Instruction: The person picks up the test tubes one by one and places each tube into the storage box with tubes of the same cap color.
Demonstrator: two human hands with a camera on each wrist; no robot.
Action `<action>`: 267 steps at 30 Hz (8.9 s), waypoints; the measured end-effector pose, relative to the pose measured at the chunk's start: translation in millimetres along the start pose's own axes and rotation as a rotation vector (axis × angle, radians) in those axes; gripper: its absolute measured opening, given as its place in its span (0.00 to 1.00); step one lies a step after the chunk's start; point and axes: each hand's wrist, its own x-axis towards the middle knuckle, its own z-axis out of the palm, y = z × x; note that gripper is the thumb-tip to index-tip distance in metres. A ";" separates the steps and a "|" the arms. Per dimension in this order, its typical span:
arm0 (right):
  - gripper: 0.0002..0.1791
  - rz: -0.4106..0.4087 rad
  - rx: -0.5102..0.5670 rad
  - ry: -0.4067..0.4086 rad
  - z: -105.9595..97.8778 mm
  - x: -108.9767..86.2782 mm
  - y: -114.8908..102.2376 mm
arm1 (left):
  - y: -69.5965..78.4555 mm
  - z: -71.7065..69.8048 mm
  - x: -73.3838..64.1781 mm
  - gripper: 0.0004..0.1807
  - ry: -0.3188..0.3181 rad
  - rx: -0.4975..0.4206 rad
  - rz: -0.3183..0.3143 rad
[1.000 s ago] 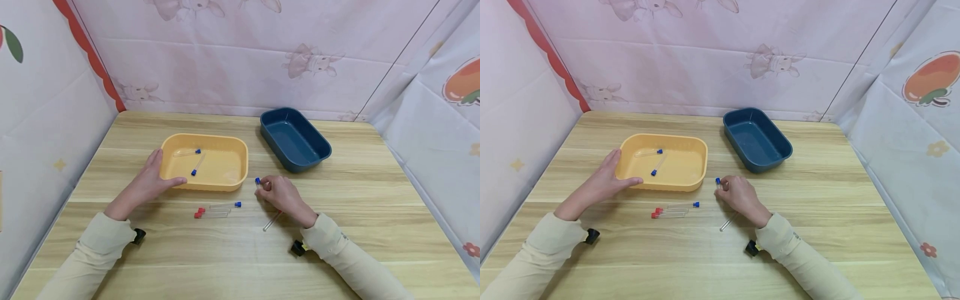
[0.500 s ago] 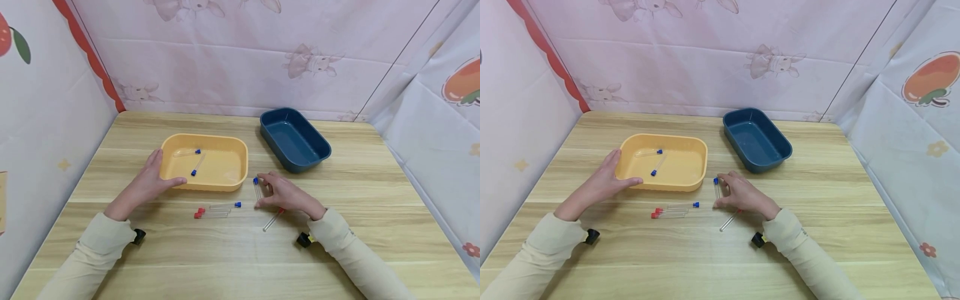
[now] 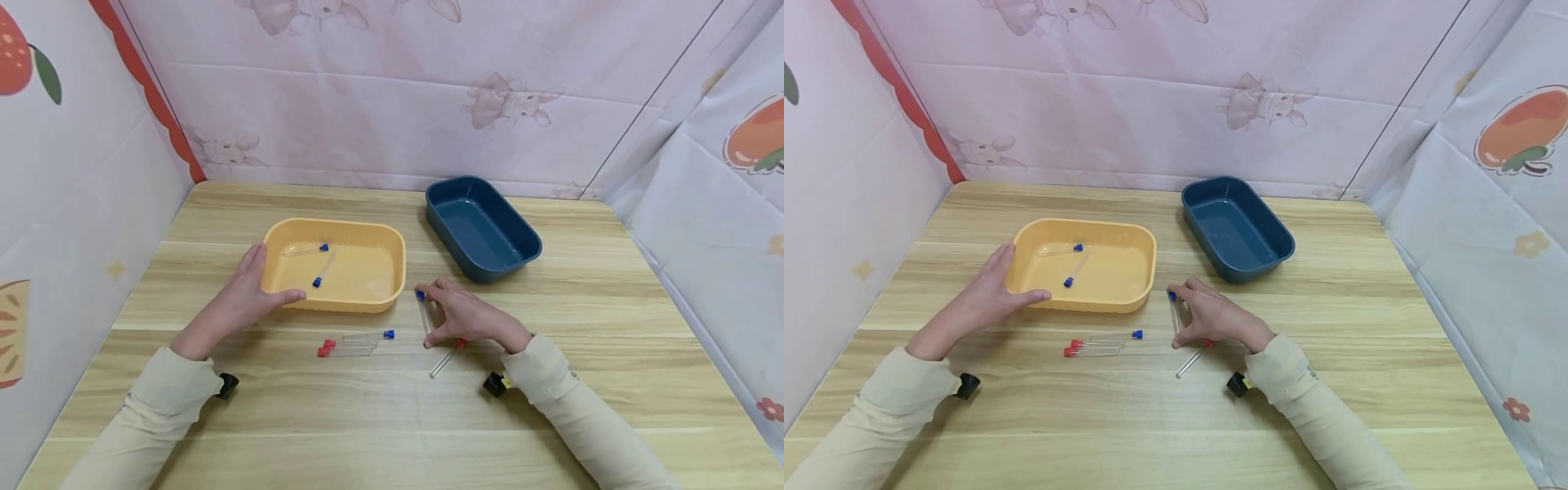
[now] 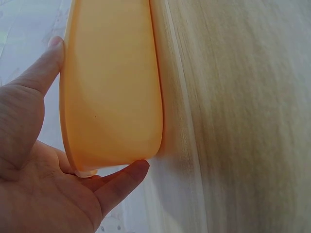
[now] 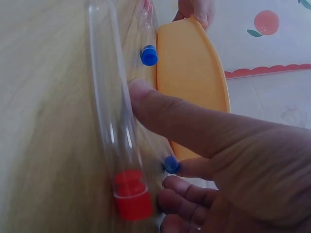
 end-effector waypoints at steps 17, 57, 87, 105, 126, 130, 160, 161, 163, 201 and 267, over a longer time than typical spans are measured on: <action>0.51 -0.034 -0.013 0.072 -0.3 -2.2 0.7 | -0.7 -0.1 0.4 0.70 0.008 0.010 0.001; 0.47 -0.149 -0.030 0.163 -86.0 63.8 -79.0 | -0.1 3.5 -1.6 0.67 0.047 -0.017 0.028; 0.48 -0.088 -0.031 0.046 -48.2 137.8 -75.0 | 2.3 1.1 0.3 0.69 0.036 -0.020 0.006; 0.39 -0.035 -0.088 -0.005 -26.6 155.8 -73.0 | -0.4 3.5 -0.8 0.69 0.031 -0.016 -0.002; 0.49 0.007 -0.095 -0.005 -23.9 157.1 -75.1 | 0.8 3.7 -0.5 0.68 0.036 -0.012 0.015; 0.40 -0.036 -0.100 0.042 -25.7 154.2 -73.4 | 0.3 3.8 -0.2 0.68 0.031 -0.010 0.013; 0.15 -0.261 0.215 0.432 -64.2 54.1 -64.7 | 3.1 6.6 0.2 0.69 0.037 -0.006 -0.010; 0.15 -0.268 0.221 0.439 -64.7 50.6 -64.9 | 3.1 6.5 0.3 0.69 0.038 -0.006 -0.008; 0.14 -0.279 0.227 0.446 -64.7 44.0 -65.1 | 3.2 6.3 0.4 0.69 0.040 -0.004 -0.004; 0.12 -0.279 0.220 0.276 3.9 -14.7 -45.6 | 4.6 9.1 -0.6 0.67 0.076 0.016 0.011; 0.04 -0.113 0.041 0.213 36.0 -6.3 -34.7 | 6.6 9.3 -2.2 0.66 0.087 0.024 0.021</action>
